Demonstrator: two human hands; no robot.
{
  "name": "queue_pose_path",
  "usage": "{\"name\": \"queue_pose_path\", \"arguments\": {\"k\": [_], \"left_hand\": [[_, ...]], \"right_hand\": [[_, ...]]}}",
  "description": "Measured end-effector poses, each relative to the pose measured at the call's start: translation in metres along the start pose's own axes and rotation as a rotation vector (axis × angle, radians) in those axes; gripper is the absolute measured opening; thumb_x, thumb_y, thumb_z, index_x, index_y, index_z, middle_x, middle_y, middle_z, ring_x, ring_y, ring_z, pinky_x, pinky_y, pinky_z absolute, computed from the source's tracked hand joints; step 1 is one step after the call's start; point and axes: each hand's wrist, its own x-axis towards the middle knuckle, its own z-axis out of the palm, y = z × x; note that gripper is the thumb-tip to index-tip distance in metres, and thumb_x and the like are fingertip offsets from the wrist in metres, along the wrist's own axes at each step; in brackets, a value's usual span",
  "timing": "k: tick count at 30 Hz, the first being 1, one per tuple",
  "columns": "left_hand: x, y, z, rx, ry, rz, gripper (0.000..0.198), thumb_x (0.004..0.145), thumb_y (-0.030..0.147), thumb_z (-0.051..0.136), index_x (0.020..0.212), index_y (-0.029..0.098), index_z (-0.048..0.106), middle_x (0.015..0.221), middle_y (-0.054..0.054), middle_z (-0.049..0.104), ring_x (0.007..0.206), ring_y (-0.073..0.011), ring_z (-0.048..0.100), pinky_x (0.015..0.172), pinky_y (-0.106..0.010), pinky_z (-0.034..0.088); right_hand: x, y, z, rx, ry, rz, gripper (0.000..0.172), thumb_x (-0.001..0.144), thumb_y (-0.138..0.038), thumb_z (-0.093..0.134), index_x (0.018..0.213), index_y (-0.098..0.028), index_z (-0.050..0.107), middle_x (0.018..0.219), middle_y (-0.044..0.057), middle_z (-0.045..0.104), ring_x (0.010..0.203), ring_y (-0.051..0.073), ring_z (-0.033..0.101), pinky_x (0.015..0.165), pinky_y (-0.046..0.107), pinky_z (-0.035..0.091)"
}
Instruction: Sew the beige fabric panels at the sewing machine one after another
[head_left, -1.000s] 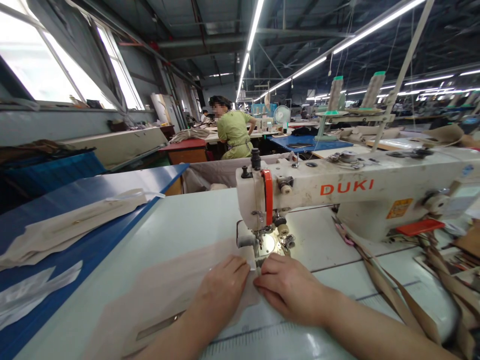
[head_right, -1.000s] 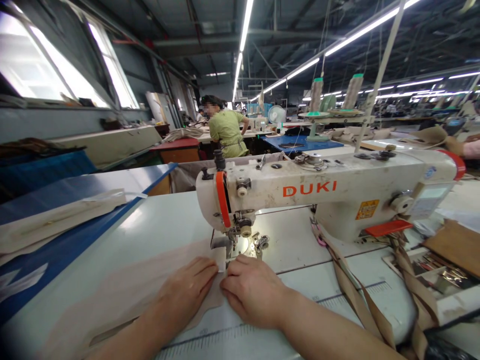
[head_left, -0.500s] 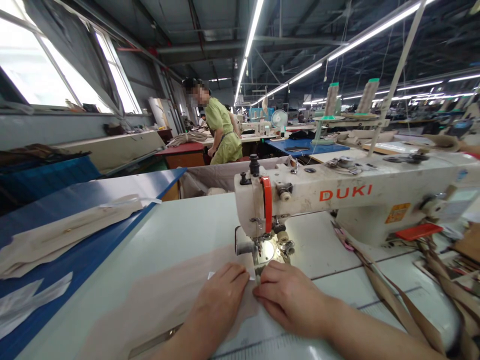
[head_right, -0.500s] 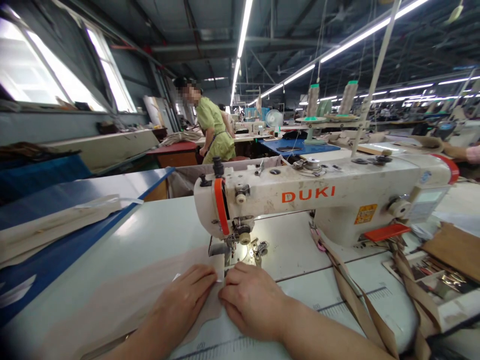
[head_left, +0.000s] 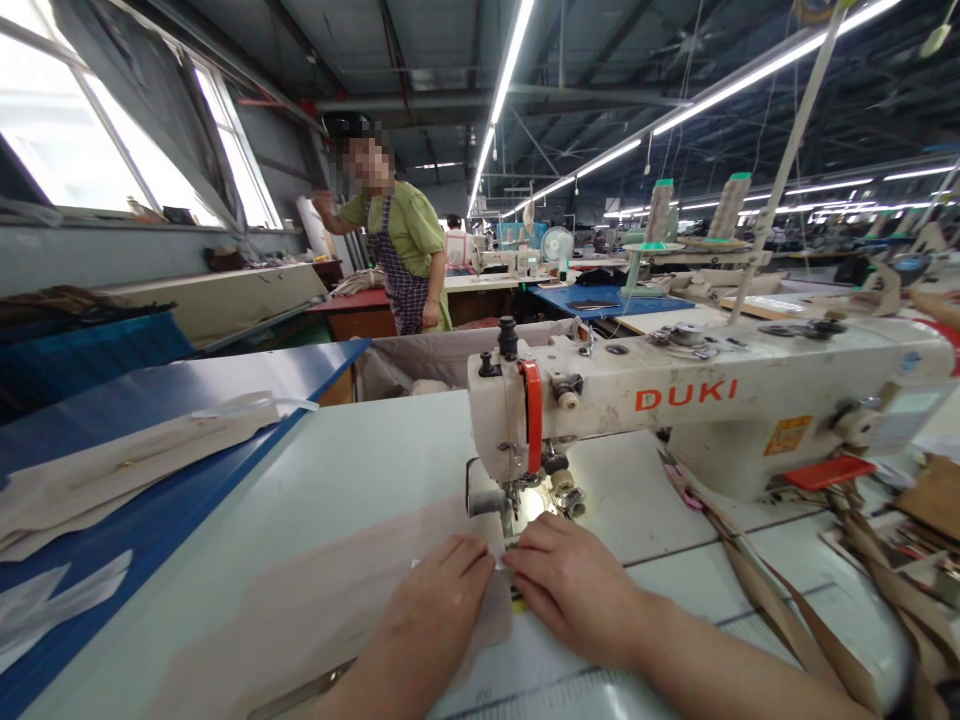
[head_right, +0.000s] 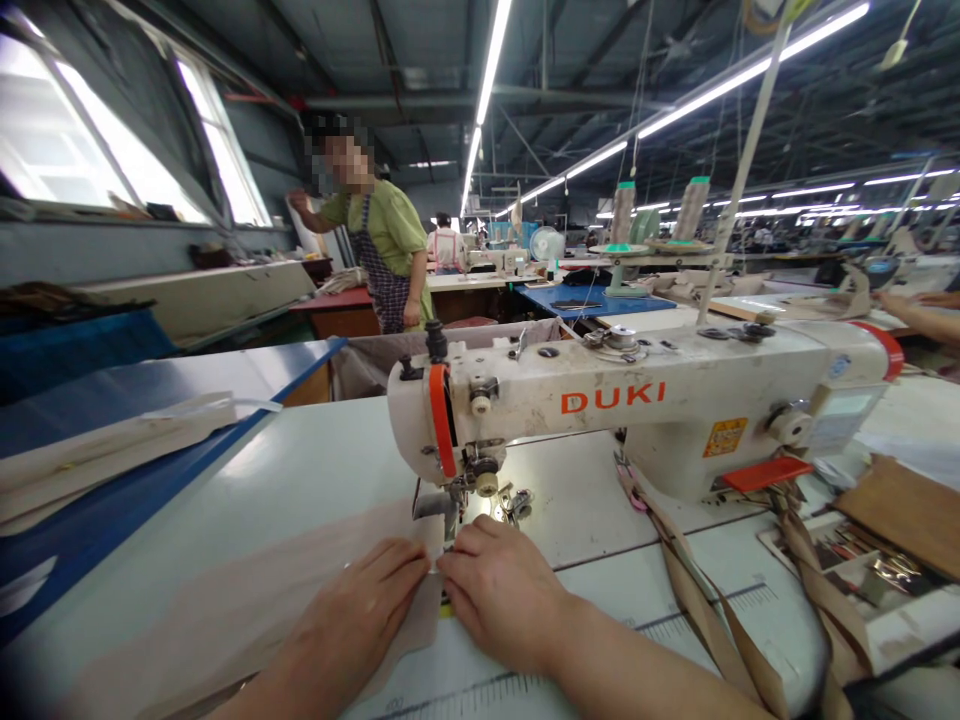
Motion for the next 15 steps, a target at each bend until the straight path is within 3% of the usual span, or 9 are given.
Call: {"name": "queue_pose_path", "arguments": {"k": [3, 8, 15], "left_hand": [[-0.002, 0.000, -0.005, 0.001, -0.007, 0.003, 0.031, 0.083, -0.001, 0.046, 0.093, 0.019, 0.068, 0.098, -0.006, 0.073, 0.090, -0.0204, 0.069, 0.084, -0.033, 0.060], [-0.013, -0.007, -0.010, 0.040, 0.081, 0.105, 0.032, 0.092, 0.015, 0.047, 0.117, 0.017, 0.067, 0.115, -0.007, 0.074, 0.102, -0.0217, 0.070, 0.088, -0.033, 0.060], [-0.009, -0.011, -0.006, -0.007, 0.064, 0.083, 0.035, 0.096, 0.023, 0.045, 0.122, 0.018, 0.066, 0.118, -0.007, 0.073, 0.104, -0.0222, 0.070, 0.091, -0.037, 0.059]], "right_hand": [[0.003, -0.001, -0.001, -0.028, -0.044, 0.016, 0.013, 0.093, -0.018, 0.053, 0.094, -0.018, 0.066, 0.090, 0.005, 0.063, 0.089, 0.021, 0.054, 0.080, 0.031, 0.044], [0.004, -0.004, -0.004, -0.039, -0.065, 0.029, 0.012, 0.094, -0.020, 0.055, 0.095, -0.018, 0.066, 0.090, 0.004, 0.063, 0.090, 0.020, 0.055, 0.082, 0.030, 0.045], [0.005, 0.001, -0.004, -0.071, -0.062, 0.038, 0.014, 0.095, -0.019, 0.053, 0.092, -0.018, 0.066, 0.090, 0.005, 0.063, 0.090, 0.020, 0.054, 0.083, 0.030, 0.045]]}}
